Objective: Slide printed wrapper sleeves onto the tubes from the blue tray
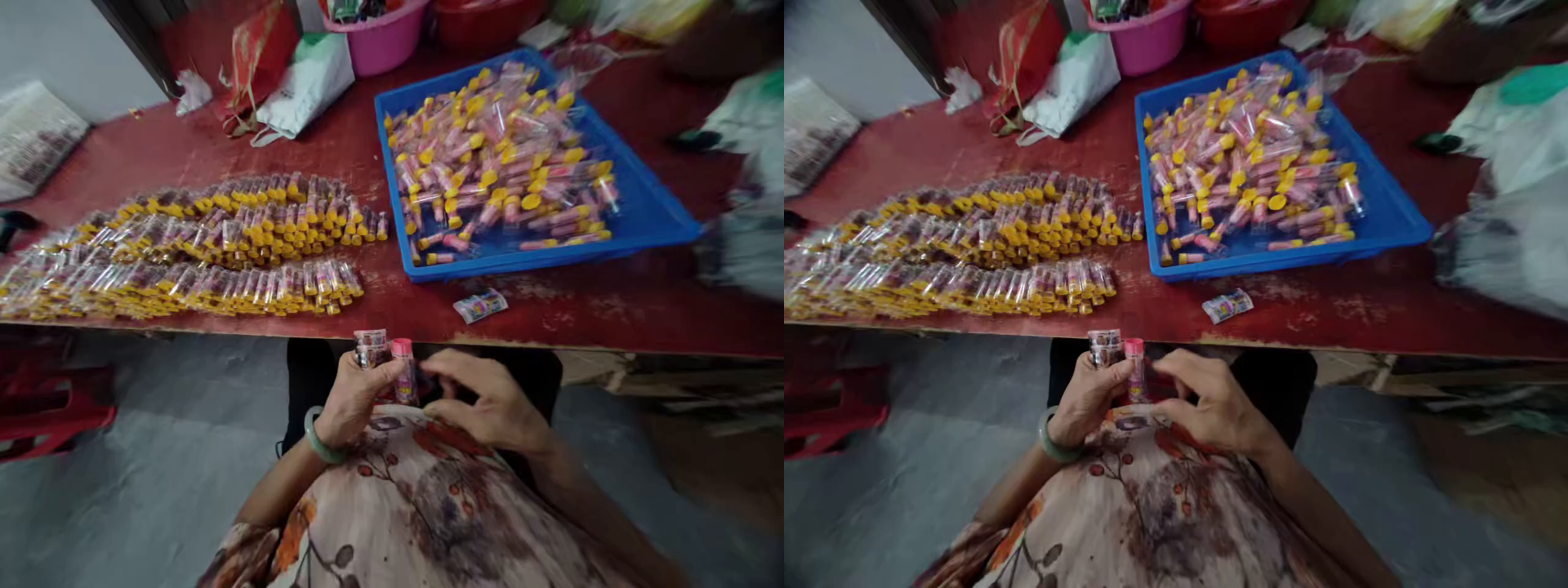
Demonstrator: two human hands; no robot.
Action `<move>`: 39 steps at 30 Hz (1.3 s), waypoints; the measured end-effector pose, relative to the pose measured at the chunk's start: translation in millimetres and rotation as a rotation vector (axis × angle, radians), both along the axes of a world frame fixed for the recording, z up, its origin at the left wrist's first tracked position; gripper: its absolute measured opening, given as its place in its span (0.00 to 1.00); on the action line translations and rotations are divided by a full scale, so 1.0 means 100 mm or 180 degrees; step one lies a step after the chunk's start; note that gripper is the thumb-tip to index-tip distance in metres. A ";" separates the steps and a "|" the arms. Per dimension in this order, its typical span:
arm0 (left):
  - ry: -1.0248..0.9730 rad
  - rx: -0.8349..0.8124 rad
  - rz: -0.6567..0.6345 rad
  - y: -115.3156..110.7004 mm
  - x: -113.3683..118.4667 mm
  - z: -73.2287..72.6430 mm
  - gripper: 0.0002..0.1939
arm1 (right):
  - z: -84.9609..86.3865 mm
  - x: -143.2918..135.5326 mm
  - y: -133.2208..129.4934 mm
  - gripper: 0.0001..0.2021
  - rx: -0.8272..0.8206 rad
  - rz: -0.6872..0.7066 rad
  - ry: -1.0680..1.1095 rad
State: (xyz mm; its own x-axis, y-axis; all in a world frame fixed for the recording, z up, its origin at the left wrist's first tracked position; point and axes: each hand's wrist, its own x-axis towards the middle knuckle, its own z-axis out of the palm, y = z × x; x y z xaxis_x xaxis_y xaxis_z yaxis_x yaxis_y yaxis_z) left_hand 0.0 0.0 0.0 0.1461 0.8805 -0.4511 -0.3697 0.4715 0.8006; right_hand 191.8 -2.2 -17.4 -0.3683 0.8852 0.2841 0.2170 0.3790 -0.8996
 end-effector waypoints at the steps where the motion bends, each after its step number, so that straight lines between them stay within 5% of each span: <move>1: -0.0004 -0.0022 -0.0180 0.00 -0.01 0.01 0.13 | 0.04 0.02 0.05 0.17 -0.0139 -0.0068 0.0172; 9: -0.0046 -0.0125 -0.0607 0.05 0.00 -0.02 0.14 | 0.15 -0.07 0.27 0.06 -0.0853 0.0389 0.0786; 13: -0.0174 -0.0151 -0.0452 0.07 0.01 -0.04 0.20 | 0.05 -0.11 0.23 0.09 -0.2026 -0.0097 0.1594; 16: -0.0325 0.0055 -0.0239 0.08 0.01 -0.06 0.25 | -0.01 -0.13 0.23 0.13 -0.2405 -0.0766 0.2258; 21: -0.0062 0.0475 -0.0104 0.10 0.03 -0.12 0.31 | -0.05 -0.28 0.22 0.15 -0.2606 -0.1098 0.2679; 29: -0.0151 0.0499 0.0727 0.15 0.04 -0.09 0.10 | -0.11 -0.45 0.07 0.16 -0.2907 -0.0886 0.2660; 33: -0.0341 0.0561 0.1087 0.20 -0.03 -0.07 0.16 | -0.09 -0.42 0.03 0.15 -0.2873 -0.1047 0.2657; 39: -0.0891 0.0340 0.1059 0.23 -0.15 0.01 0.20 | -0.08 -0.17 0.08 0.11 -0.2673 -0.1247 0.2802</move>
State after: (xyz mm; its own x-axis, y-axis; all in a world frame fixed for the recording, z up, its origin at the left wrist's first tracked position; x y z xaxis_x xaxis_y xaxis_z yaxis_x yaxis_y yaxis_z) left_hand -14.8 23.0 1.0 -0.0495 0.9397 -0.3385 -0.6966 0.2104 0.6859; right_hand 174.6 5.8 -25.2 -0.0166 0.9169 -0.3988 -0.6036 -0.3271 -0.7271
